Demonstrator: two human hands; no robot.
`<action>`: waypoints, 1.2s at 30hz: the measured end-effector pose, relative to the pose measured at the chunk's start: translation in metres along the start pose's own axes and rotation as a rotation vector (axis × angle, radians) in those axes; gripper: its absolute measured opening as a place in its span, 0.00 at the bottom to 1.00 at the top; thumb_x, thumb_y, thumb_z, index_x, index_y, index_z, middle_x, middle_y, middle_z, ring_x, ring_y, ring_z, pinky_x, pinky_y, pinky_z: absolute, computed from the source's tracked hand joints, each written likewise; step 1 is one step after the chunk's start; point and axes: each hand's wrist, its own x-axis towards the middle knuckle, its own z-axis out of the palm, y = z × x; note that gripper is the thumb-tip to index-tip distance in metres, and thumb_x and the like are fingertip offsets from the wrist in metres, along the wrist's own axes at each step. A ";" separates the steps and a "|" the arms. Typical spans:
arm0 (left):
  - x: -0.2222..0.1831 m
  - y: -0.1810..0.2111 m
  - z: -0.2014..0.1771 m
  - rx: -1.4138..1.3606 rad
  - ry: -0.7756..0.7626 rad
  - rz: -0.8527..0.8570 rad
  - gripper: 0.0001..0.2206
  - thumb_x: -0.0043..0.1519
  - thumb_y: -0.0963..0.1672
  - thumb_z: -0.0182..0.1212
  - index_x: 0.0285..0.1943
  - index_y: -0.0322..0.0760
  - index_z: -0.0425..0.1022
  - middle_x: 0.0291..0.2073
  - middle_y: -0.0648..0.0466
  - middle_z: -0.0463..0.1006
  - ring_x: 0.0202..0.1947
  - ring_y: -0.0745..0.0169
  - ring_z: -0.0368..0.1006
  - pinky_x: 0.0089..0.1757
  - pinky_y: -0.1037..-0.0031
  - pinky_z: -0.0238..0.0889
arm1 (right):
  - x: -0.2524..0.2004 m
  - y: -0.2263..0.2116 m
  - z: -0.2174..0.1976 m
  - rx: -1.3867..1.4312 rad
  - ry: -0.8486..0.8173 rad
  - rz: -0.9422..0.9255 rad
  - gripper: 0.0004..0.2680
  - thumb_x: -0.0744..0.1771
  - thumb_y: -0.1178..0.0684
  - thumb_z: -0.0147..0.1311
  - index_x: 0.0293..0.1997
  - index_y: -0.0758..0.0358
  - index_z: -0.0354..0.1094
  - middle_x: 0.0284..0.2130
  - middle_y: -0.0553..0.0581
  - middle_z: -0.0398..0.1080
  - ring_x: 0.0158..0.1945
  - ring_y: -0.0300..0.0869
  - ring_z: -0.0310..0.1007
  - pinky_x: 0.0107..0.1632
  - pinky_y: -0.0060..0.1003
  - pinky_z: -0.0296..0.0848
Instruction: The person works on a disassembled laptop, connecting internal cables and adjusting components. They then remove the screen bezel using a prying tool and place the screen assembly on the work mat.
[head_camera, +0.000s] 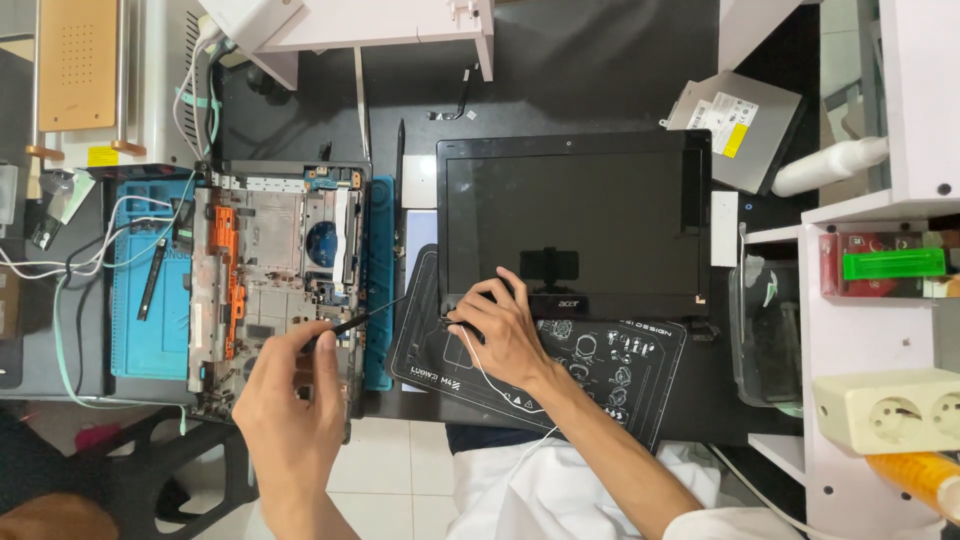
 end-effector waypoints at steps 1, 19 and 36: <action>0.000 0.000 0.000 0.000 0.002 -0.001 0.05 0.67 0.40 0.62 0.49 0.32 0.78 0.34 0.49 0.80 0.27 0.64 0.77 0.32 0.73 0.69 | 0.000 0.000 0.000 0.000 -0.001 -0.002 0.05 0.62 0.56 0.66 0.36 0.61 0.77 0.33 0.50 0.74 0.49 0.45 0.70 0.70 0.59 0.52; 0.000 -0.004 0.024 -0.080 -0.139 0.098 0.07 0.65 0.41 0.63 0.49 0.33 0.76 0.36 0.50 0.80 0.29 0.60 0.77 0.34 0.71 0.69 | -0.004 0.002 -0.002 0.024 0.036 -0.019 0.03 0.63 0.57 0.65 0.34 0.62 0.75 0.32 0.52 0.73 0.46 0.47 0.71 0.70 0.58 0.56; 0.041 0.030 0.014 0.273 -0.450 0.558 0.05 0.62 0.40 0.60 0.42 0.33 0.72 0.31 0.51 0.74 0.37 0.52 0.75 0.33 0.64 0.68 | -0.006 0.027 -0.024 -0.234 -0.053 -0.035 0.16 0.61 0.55 0.65 0.53 0.60 0.74 0.47 0.54 0.71 0.58 0.49 0.66 0.71 0.56 0.53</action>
